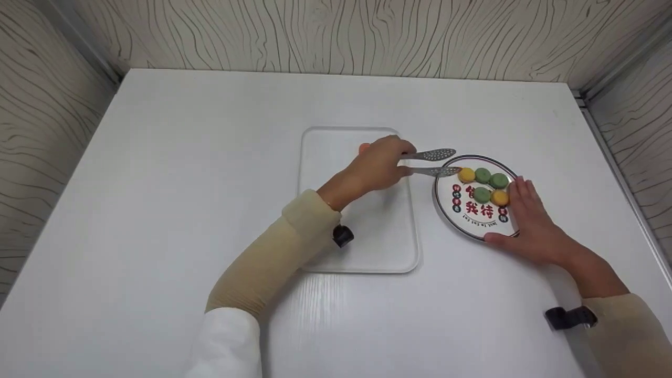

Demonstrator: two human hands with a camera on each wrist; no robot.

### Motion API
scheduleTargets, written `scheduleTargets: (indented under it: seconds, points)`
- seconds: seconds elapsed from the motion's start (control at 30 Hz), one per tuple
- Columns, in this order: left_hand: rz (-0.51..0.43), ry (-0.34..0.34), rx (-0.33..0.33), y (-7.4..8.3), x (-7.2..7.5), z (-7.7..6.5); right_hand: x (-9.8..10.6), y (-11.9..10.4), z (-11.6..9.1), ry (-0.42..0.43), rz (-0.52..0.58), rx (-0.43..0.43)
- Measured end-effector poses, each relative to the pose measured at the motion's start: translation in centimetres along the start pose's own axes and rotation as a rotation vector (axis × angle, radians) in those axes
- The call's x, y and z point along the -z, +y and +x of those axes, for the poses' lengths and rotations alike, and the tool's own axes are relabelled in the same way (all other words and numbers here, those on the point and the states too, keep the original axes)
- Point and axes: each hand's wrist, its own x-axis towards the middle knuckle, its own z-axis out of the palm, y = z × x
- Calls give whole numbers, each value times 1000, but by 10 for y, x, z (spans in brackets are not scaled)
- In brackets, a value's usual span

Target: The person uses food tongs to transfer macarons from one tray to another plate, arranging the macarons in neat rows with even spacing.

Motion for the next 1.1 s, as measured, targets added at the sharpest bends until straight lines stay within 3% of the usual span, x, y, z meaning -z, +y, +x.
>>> scheduleTargets:
  seconds: [0.47,0.67,1.1]
  points:
    - [-66,50,12,-23,22,-13,1,-1,0,-9,-4,-10]
    - [-108,62,72,-33,32,-21,0,-1,-1,-9,-6,-7]
    - [-78,96,159,-62,45,-36,4,-3,-2,-25,-5,-14]
